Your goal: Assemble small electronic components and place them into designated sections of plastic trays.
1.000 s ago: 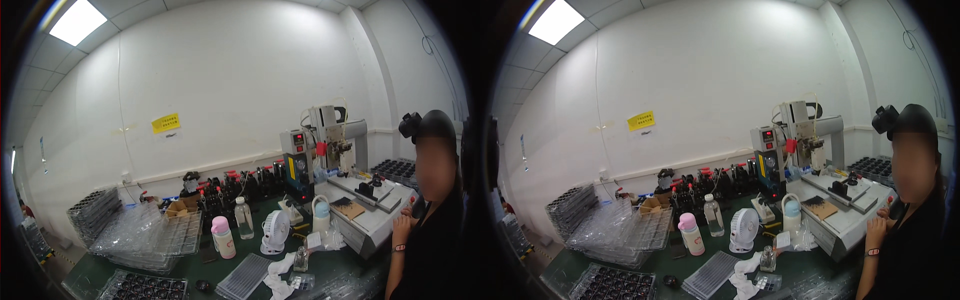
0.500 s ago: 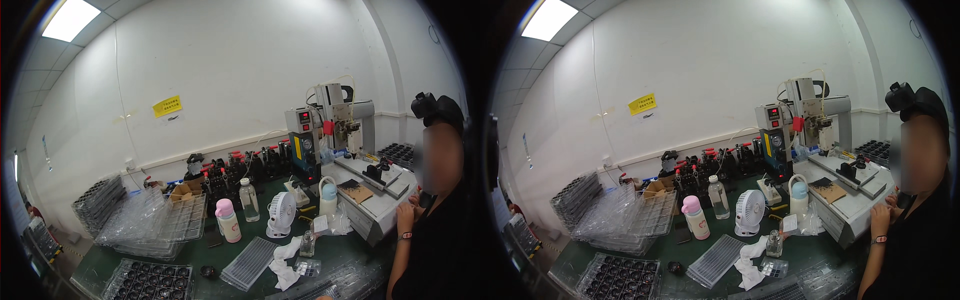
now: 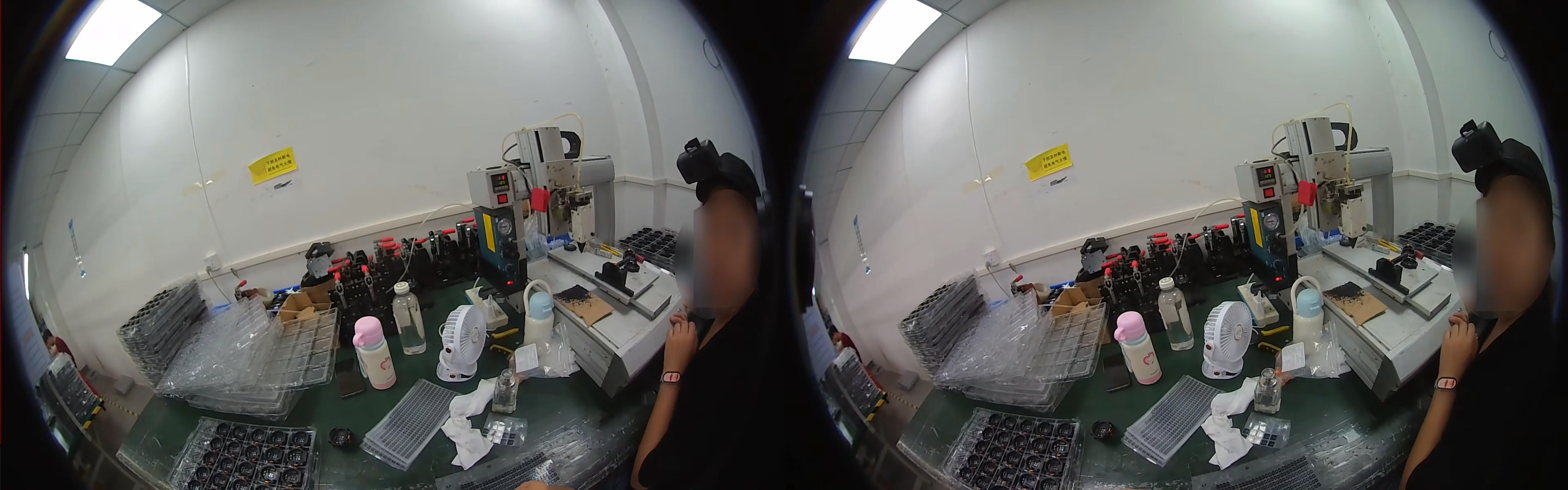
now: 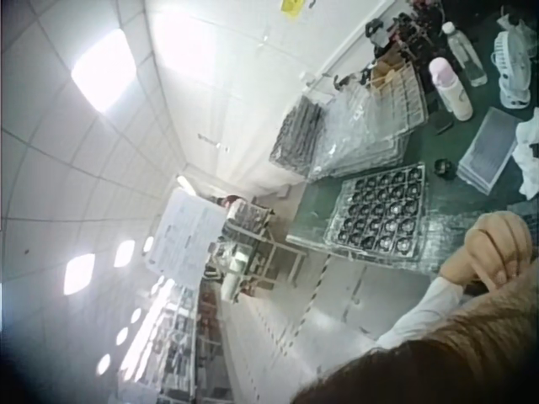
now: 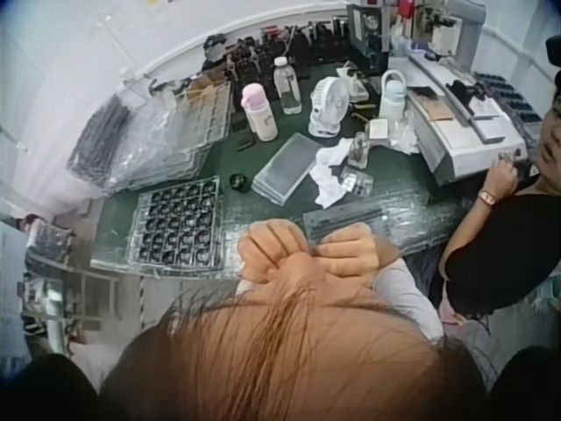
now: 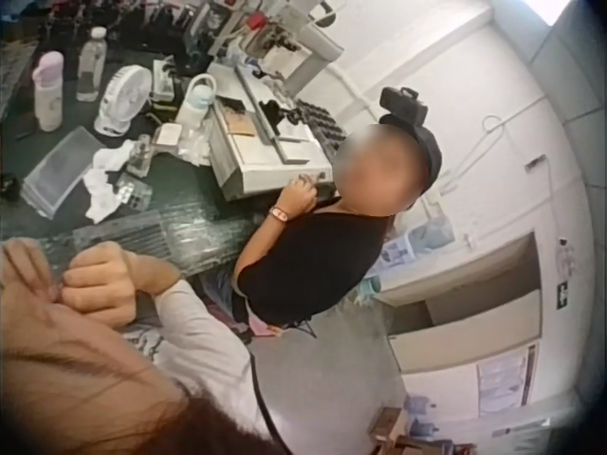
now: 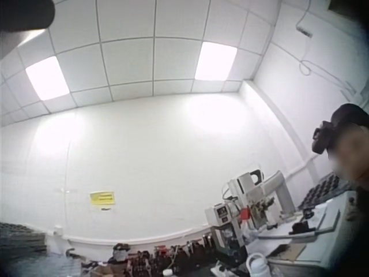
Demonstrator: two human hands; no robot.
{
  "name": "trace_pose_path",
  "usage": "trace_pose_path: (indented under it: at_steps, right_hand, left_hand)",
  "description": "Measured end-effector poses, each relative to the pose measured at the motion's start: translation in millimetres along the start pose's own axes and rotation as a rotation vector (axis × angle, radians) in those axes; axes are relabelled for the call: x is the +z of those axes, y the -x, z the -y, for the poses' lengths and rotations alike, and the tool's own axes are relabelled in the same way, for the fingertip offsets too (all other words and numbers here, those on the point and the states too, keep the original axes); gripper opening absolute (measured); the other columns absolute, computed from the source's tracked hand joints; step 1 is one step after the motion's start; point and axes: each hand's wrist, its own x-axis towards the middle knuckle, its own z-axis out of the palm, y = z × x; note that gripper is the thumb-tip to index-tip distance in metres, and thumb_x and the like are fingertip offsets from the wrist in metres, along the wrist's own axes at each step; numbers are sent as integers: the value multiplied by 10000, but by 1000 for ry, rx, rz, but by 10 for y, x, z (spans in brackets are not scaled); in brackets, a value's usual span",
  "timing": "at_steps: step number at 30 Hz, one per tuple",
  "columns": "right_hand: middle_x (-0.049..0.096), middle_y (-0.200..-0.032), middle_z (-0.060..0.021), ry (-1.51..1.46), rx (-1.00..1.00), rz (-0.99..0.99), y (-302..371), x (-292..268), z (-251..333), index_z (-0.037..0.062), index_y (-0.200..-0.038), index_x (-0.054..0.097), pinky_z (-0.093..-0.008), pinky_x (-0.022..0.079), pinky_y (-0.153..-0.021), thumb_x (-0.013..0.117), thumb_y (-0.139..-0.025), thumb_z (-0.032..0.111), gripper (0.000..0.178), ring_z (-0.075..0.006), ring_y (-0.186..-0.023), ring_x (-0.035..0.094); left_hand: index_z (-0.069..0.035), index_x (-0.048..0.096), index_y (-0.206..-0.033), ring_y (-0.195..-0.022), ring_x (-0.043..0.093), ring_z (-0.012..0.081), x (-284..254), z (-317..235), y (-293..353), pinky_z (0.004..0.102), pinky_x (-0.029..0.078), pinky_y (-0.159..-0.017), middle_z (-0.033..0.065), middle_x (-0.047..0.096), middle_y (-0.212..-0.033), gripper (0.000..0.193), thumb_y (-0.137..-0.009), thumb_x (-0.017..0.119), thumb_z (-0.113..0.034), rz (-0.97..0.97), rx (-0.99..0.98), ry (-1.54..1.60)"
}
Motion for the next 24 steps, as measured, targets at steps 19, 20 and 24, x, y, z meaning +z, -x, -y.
trace_pose_path:
  at_steps: [19, 20, 24]
  right_hand:
    - [639, -767, -113, 63, -86, -39, -31, -1, 9, 0, -744, 636, -328, 532, -570, 613, -743, 71, 74, -240, -635, 628]
    - [638, -767, -113, 64, -72, -31, -28, -1, 14, 0, -743, 637, -329, 532, -568, 616, -741, 69, 73, -243, -632, 626]
    - [636, -770, -115, 64, -69, -40, -18, -48, 35, 1, -746, 634, -331, 529, -565, 614, -744, 62, 65, -248, -628, 623]
  left_hand:
    - [-61, 510, -641, -637, 538, 246, 68, -18, 35, 363, 499, -551, 96, 554, -715, 240, -867, 546, -133, -4, 16, -107]
    - [-66, 506, -650, -632, 534, 244, 75, -15, 47, 360, 496, -549, 94, 549, -704, 222, -859, 557, -123, -39, 7, -139]
    - [-40, 516, -718, -625, 535, 250, -170, -272, 137, 352, 490, -537, 110, 557, -735, 214, -898, 459, -140, -534, -959, 1374]
